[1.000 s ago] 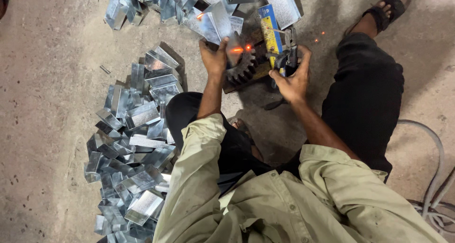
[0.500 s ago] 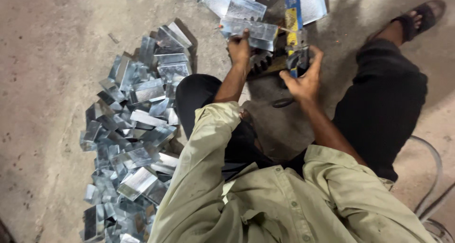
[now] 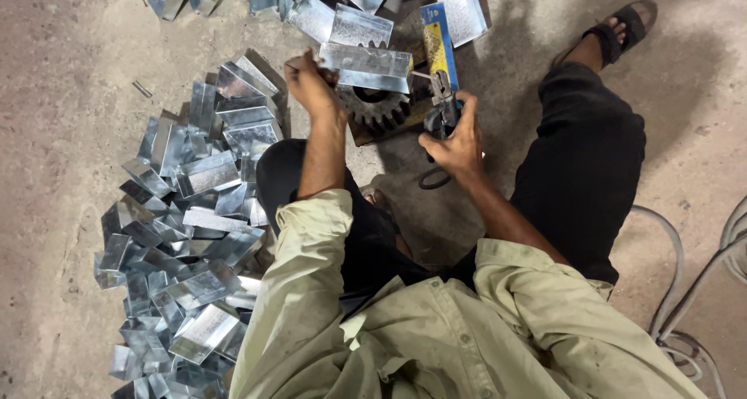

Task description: The person sits on the floor and repeatedly welds small metal brackets using a handheld welding torch. They pick up each bracket from a pile, place it on a gear-shaped jig, weld it, and then toss it aside.

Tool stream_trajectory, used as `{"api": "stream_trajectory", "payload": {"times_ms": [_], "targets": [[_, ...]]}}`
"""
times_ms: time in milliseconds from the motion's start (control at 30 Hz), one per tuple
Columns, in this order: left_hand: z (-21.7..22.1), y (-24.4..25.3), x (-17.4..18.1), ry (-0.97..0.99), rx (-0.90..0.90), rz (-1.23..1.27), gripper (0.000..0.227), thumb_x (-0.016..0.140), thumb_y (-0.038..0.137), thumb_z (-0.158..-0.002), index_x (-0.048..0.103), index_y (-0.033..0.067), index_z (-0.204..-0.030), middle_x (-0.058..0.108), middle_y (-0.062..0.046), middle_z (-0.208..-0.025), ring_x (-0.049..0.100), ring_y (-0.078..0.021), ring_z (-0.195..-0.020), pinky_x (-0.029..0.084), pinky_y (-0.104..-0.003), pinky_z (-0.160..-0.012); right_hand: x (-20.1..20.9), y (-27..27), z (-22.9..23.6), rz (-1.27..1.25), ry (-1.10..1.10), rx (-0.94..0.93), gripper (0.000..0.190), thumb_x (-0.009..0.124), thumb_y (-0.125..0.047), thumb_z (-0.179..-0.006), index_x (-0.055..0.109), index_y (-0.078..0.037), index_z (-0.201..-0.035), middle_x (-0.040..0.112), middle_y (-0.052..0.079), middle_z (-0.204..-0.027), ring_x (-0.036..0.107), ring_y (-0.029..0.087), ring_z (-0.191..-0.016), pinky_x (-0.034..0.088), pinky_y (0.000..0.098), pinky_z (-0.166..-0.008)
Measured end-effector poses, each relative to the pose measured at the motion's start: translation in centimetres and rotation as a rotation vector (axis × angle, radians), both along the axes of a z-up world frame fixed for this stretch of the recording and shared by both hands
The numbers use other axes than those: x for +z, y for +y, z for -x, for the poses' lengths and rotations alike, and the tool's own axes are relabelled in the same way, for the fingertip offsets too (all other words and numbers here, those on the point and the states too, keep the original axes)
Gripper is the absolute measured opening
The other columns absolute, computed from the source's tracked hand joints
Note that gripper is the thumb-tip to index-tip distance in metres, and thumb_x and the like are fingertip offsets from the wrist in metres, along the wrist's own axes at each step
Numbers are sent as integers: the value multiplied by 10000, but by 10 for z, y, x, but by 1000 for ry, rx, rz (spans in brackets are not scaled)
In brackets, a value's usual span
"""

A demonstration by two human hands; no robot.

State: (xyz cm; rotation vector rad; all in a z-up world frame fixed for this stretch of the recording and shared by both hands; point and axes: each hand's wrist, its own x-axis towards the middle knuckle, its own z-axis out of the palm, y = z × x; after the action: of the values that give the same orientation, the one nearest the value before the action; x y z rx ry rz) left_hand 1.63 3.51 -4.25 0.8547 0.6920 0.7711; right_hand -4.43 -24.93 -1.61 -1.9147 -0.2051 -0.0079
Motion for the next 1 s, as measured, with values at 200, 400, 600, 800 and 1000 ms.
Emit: {"api": "stream_trajectory", "payload": {"times_ms": [200, 400, 600, 800, 1000], "targets": [[11, 15, 24, -46, 51, 87, 123, 628, 137, -948, 520, 99, -903, 496, -33, -770, 407, -121, -515, 366, -311, -484, 0, 0, -3, 16, -15, 23, 796, 867, -137, -720, 386, -104, -1354, 677, 127, -1051, 699, 302, -978, 558, 454, -862], [5, 12, 14, -91, 21, 97, 191, 657, 145, -931, 472, 132, -882, 401, 10, -664, 320, -96, -493, 294, -319, -472, 3, 8, -2, -216, 50, 109, 782, 763, 25, -787, 320, -86, -1422, 625, 81, -1010, 653, 190, -923, 547, 353, -822], [5, 12, 10, -80, 24, 92, 178, 649, 129, -940, 481, 136, -880, 399, 28, -678, 336, -83, -516, 299, -311, -494, -1, 3, -3, -290, 39, 190, 756, 748, 51, -845, 314, -90, -1448, 617, 35, -940, 636, 126, -870, 553, 278, -813], [5, 11, 9, -152, 10, 70, 197, 652, 119, -930, 469, 145, -864, 399, 27, -685, 323, -88, -497, 286, -313, -470, -7, 1, -2, -234, -18, 162, 797, 786, 32, -813, 303, -58, -1441, 625, 63, -1007, 647, 149, -916, 540, 302, -826], [4, 13, 2, -92, 38, 71, 155, 654, 145, -943, 507, 133, -893, 409, 17, -692, 340, -95, -512, 316, -322, -491, 4, 0, -1, -277, 59, 194, 760, 754, 16, -837, 310, -64, -1448, 656, 46, -986, 666, 136, -903, 581, 308, -808]]}}
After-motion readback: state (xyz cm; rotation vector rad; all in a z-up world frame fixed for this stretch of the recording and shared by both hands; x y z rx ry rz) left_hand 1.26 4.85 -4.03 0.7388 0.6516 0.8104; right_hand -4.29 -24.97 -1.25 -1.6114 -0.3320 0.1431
